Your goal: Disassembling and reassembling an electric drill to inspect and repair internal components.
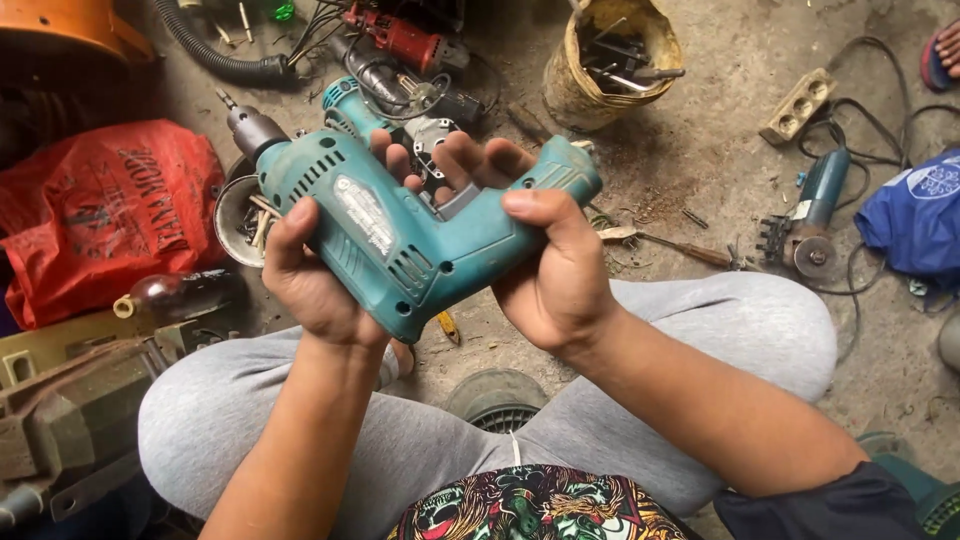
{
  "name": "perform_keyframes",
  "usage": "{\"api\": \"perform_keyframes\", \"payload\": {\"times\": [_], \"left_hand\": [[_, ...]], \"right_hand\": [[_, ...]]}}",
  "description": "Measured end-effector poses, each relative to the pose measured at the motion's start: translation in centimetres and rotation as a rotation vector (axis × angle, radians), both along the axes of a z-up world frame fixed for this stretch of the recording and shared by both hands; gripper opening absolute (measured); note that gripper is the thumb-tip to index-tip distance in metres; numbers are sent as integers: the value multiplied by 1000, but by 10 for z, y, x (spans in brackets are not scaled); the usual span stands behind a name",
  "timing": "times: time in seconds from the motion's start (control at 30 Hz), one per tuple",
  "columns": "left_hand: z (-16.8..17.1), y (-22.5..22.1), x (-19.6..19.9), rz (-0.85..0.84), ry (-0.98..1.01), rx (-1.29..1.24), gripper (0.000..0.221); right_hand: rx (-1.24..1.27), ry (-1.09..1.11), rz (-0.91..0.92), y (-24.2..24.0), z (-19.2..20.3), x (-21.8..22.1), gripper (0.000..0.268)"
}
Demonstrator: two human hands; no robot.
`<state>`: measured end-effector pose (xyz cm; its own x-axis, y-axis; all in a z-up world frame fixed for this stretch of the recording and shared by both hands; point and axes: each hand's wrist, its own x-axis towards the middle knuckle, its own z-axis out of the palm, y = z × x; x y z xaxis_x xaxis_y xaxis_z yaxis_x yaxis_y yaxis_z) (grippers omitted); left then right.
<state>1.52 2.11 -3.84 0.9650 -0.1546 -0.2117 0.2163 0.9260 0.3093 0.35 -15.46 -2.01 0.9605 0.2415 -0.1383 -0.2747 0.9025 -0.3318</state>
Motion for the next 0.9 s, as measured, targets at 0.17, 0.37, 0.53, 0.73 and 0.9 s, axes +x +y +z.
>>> {"api": "perform_keyframes", "payload": {"times": [0.17, 0.37, 0.53, 0.73, 0.9], "left_hand": [[3, -2, 4, 78, 69, 72, 70], [2, -9, 8, 68, -18, 21, 67], [0, -9, 8, 76, -37, 33, 63], [5, -13, 7, 28, 10, 80, 68], [6, -14, 5, -73, 61, 144, 71]], "right_hand": [[62, 28, 34, -5, -3, 2, 34], [-11, -24, -61, 6, -2, -7, 42], [-54, -112, -4, -3, -5, 0, 45], [-74, -115, -17, -5, -2, 2, 52], [-119, -176, -18, -1, -9, 4, 53]]}}
